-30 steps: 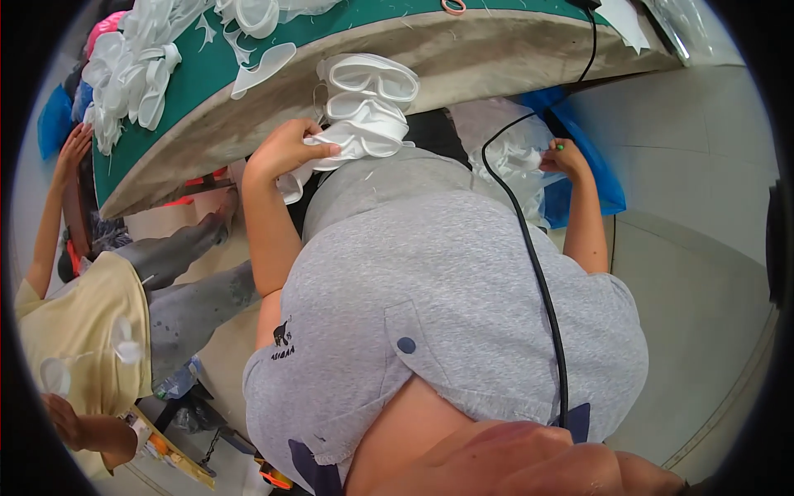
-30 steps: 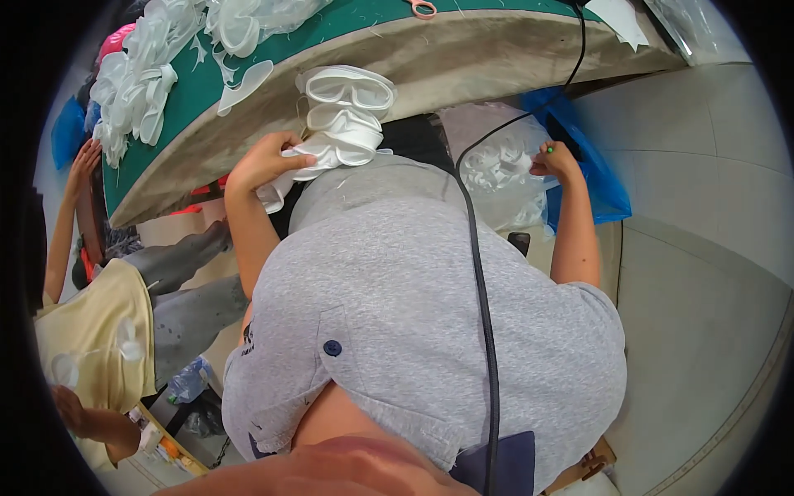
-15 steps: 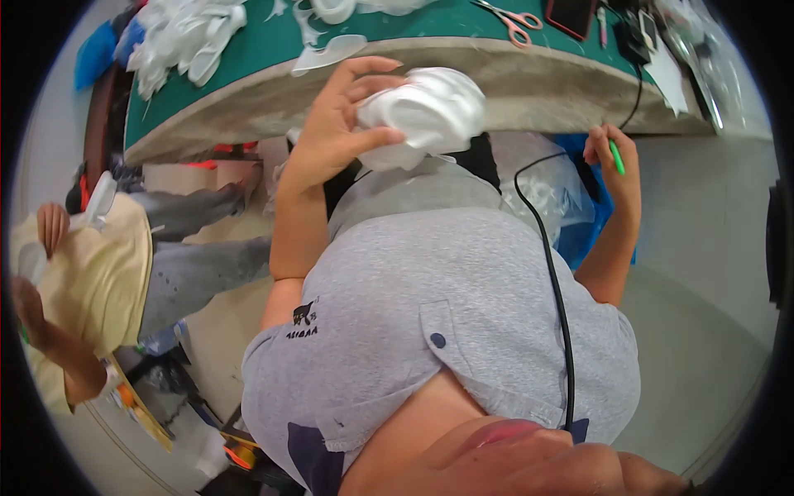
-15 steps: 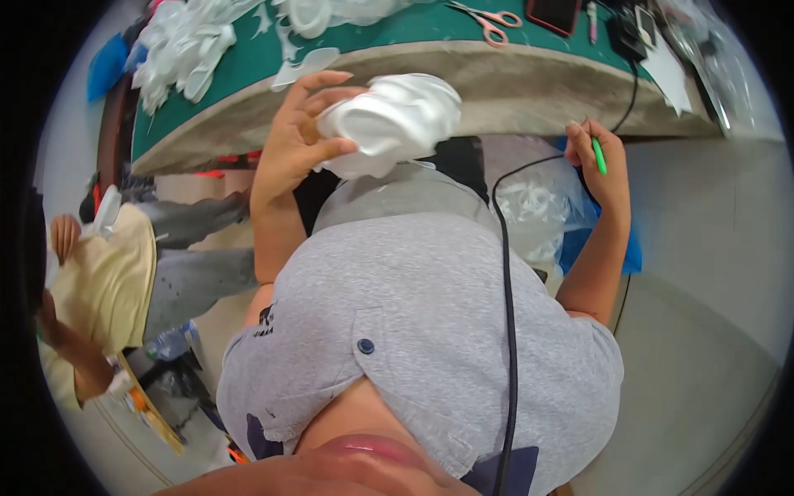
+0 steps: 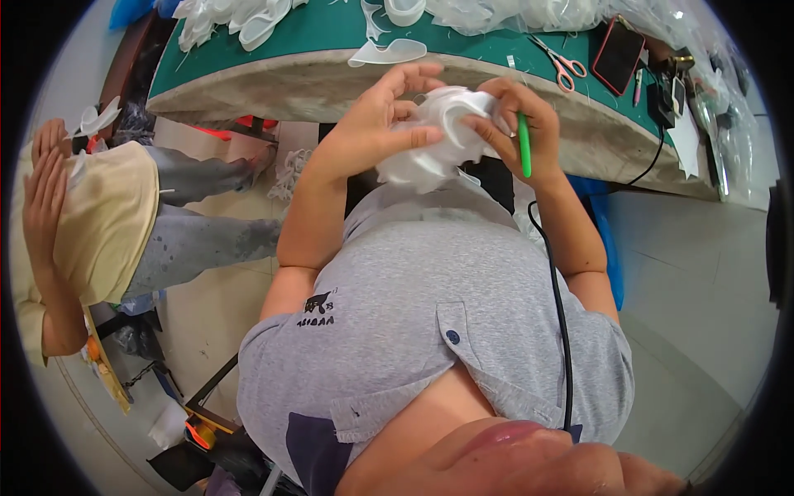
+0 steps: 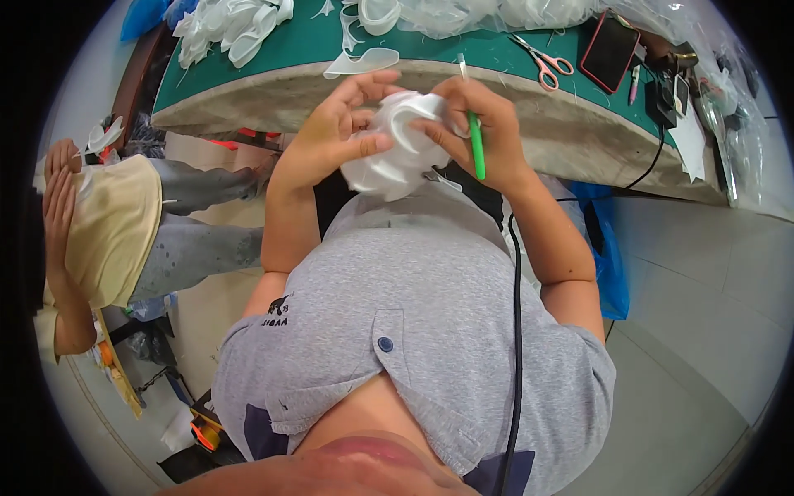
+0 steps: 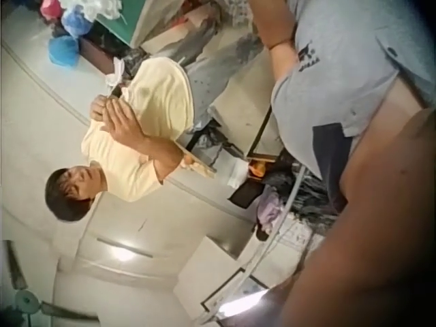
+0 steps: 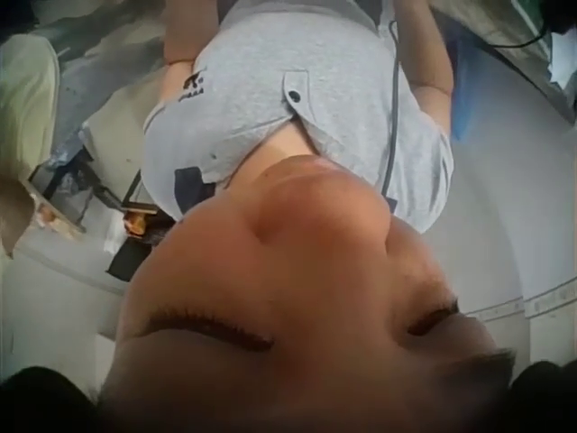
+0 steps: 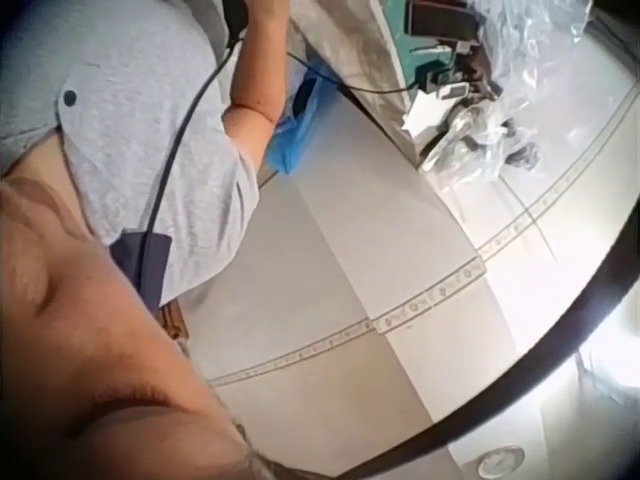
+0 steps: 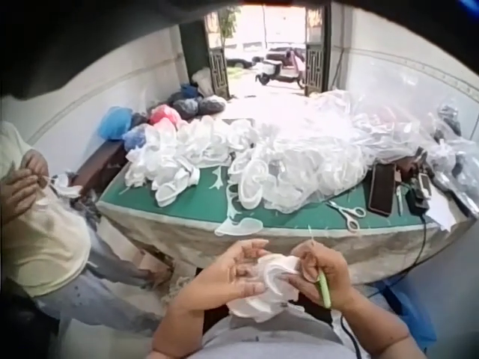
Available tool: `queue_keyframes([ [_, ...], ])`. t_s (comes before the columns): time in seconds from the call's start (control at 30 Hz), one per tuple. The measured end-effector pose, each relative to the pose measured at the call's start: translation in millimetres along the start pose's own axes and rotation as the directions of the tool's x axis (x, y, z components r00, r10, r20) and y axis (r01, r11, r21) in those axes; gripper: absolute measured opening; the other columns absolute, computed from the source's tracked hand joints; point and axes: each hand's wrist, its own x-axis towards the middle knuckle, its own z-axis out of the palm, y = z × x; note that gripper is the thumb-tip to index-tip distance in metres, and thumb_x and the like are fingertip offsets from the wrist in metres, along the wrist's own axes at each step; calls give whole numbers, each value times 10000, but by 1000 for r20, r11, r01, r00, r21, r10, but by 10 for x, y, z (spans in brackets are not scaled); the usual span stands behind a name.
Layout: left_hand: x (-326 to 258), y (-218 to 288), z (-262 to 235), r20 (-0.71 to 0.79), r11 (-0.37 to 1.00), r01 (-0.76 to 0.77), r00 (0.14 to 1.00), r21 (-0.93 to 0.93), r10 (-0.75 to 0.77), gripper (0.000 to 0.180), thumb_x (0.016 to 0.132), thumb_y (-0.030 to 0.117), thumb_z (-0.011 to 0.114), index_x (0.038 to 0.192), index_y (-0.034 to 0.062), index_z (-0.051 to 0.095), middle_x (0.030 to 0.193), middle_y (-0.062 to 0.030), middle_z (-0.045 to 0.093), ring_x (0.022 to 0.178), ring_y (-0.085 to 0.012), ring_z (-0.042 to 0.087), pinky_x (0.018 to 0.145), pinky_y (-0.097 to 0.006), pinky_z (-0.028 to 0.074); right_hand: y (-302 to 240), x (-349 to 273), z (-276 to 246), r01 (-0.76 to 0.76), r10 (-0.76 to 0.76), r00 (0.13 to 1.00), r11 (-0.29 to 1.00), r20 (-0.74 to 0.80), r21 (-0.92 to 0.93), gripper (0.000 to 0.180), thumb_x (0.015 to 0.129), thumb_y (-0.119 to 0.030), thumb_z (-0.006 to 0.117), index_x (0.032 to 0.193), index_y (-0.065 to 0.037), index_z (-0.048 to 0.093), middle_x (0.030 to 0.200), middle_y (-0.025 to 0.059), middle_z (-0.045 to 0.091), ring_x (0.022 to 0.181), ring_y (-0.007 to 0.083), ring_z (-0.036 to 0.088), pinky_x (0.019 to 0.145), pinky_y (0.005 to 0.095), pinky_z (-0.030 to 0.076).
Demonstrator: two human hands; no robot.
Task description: Inspecting and cleaning white plastic goggle frames at a factory workstation.
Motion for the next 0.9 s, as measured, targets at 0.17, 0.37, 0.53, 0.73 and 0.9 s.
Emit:
queue_keyframes([
  [0.17, -6, -89, -216, 165, 970, 145, 970, 195, -179, 345, 851, 328, 675, 966, 6, 627, 884, -6, 616, 837, -70, 522, 782, -232, 420, 1, -31, 46, -2, -60, 927, 986, -370, -165, 433, 746, 7, 745, 660, -79, 330, 841, 80, 604, 724, 87, 496, 633, 210, 412],
  [0.37, 64, -541, -518, 113, 630, -113, 993, 769, 40, 462, 723, 359, 760, 1022, 38, 617, 920, -63, 633, 873, -139, 553, 835, -278, 422, 19, 41, -102, 49, 36, 797, 991, -603, 124, 429, 793, 6, 702, 646, -121, 319, 801, 18, 574, 700, 56, 429, 696, 170, 373],
  [0.53, 190, -497, -566, 59, 952, 162, 981, 261, -184, 356, 723, 222, 754, 1010, 56, 624, 944, -25, 645, 902, -105, 576, 811, -237, 432, -85, 216, -371, 197, 12, 709, 957, -705, 214, 418, 808, -23, 707, 651, -125, 333, 813, 47, 624, 718, 74, 520, 709, 206, 433],
  [0.73, 45, -356, -758, 125, 961, 38, 992, -274, -4, 572, 819, 321, 657, 1236, -34, 494, 1034, -111, 613, 869, -170, 605, 770, -269, 480, -160, 334, -500, 154, 136, 721, 925, -680, 348, 424, 845, -67, 676, 632, -144, 318, 705, -18, 547, 647, 58, 487, 626, 205, 427],
  [0.9, -24, -290, -777, 108, 650, -179, 920, -739, 376, 747, 901, 479, 508, 1381, -54, 302, 1298, -225, 479, 1176, -398, 492, 920, -482, 459, 64, 247, -511, 21, 256, 777, 902, -574, 431, 384, 875, -94, 640, 610, -146, 366, 681, -41, 497, 631, 46, 459, 591, 199, 387],
])
